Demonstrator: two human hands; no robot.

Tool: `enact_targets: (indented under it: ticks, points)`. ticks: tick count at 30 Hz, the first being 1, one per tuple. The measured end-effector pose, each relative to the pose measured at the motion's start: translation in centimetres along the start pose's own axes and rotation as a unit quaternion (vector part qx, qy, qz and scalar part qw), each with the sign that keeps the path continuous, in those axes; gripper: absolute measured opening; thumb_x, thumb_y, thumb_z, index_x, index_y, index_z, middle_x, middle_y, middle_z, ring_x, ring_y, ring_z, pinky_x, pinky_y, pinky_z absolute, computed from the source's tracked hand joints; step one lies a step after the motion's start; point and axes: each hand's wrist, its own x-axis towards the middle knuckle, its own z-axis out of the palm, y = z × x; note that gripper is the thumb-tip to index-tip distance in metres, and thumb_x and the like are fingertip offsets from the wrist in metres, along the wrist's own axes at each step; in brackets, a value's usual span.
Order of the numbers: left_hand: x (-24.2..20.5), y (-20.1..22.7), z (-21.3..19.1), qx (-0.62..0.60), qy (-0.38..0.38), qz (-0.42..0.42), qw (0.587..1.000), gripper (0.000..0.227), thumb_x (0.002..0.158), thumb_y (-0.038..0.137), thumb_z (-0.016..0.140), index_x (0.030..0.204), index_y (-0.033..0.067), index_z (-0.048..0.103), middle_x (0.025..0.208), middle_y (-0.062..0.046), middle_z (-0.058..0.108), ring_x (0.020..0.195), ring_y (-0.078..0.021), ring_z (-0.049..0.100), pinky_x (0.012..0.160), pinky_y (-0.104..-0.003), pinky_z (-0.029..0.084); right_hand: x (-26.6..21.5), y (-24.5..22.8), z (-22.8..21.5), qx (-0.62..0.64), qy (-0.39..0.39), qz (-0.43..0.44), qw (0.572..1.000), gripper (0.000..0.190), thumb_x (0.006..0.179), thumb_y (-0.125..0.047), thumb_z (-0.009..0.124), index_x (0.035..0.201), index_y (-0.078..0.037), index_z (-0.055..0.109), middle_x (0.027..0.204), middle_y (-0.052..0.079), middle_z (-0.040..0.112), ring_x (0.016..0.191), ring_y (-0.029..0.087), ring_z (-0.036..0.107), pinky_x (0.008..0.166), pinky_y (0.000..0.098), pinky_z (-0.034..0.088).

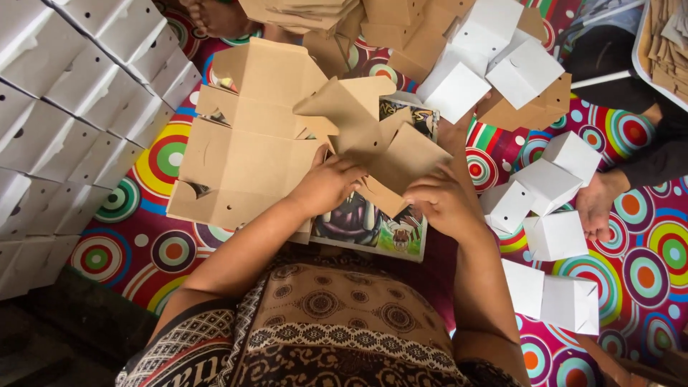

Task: Assembling small cardboard boxes by folding and tucking flaps.

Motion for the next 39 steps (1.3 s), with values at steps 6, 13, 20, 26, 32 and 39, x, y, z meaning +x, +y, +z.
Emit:
enact_targets:
  ticks: [6, 13, 20, 26, 32, 39]
  points:
    - [1.4, 1.2, 2.3, 0.073, 0.097, 0.021, 0.992, 0.010, 0.098, 0.032, 0.065, 0.099, 0.0216, 0.065, 0.090, 0.000, 0.073, 0.094, -0.0181, 0.070, 0.113, -0.058, 0.024, -3.0, -0.2, 2.1, 0.049, 0.081, 0.051, 0.994, 0.040, 0.083, -0.021, 0.083, 0.122, -0.019, 0.075, 0.108, 0.007, 0.077, 0.105, 0.031, 0.072, 0.110, 0.0505, 0.033]
    - [3.4, 2.6, 2.8, 0.086, 0.187, 0.068, 0.976, 0.015, 0.097, 0.032, 0.067, 0.087, 0.0218, 0.063, 0.076, 0.004, 0.069, 0.080, -0.0154, 0.069, 0.105, -0.055, 0.035, -3.8, 0.9, 7.4, -0.024, 0.323, 0.065, 0.944, 0.006, 0.093, -0.017, 0.078, 0.089, -0.021, 0.080, 0.095, -0.007, 0.078, 0.093, 0.013, 0.074, 0.124, 0.0425, 0.027]
    - [5.3, 0.5, 0.9, -0.083, 0.215, -0.042, 0.972, 0.009, 0.100, 0.029, 0.066, 0.096, 0.0214, 0.065, 0.081, 0.003, 0.073, 0.084, -0.0183, 0.072, 0.107, -0.047, 0.034, -6.0, 3.9, 3.0, 0.260, 0.537, 0.124, 0.792, 0.015, 0.099, -0.001, 0.071, 0.098, -0.007, 0.057, 0.085, 0.008, 0.067, 0.078, 0.017, 0.064, 0.087, 0.0356, 0.054]
    - [11.4, 0.5, -6.8, -0.402, 0.359, -0.041, 0.841, 0.011, 0.104, 0.003, 0.051, 0.114, 0.0075, 0.049, 0.098, -0.001, 0.052, 0.085, -0.0095, 0.050, 0.078, -0.024, 0.047, -3.2, -4.0, -0.3, 0.140, 0.612, -0.047, 0.777, 0.014, 0.100, 0.002, 0.047, 0.102, -0.008, 0.039, 0.090, 0.014, 0.058, 0.082, 0.021, 0.053, 0.088, 0.0339, 0.049]
    - [12.2, -6.9, -12.7, -0.606, 0.408, 0.156, 0.665, 0.013, 0.105, 0.005, 0.058, 0.114, 0.0105, 0.051, 0.116, -0.011, 0.061, 0.088, -0.0139, 0.051, 0.078, -0.027, 0.042, 2.3, -12.7, 2.0, 0.068, 0.273, -0.186, 0.941, 0.025, 0.099, -0.003, 0.057, 0.124, -0.006, 0.056, 0.130, 0.009, 0.063, 0.122, 0.027, 0.064, 0.117, 0.0513, 0.050]
    - [-1.5, -20.8, -15.1, -0.508, 0.346, -0.042, 0.788, 0.024, 0.101, 0.001, 0.058, 0.122, 0.0125, 0.058, 0.124, -0.004, 0.063, 0.113, -0.0167, 0.056, 0.104, -0.034, 0.043, 10.4, -18.0, 15.8, 0.197, 0.062, -0.245, 0.947, 0.011, 0.096, -0.001, 0.065, 0.105, 0.003, 0.067, 0.112, 0.015, 0.069, 0.077, 0.020, 0.059, 0.071, 0.0304, 0.050]
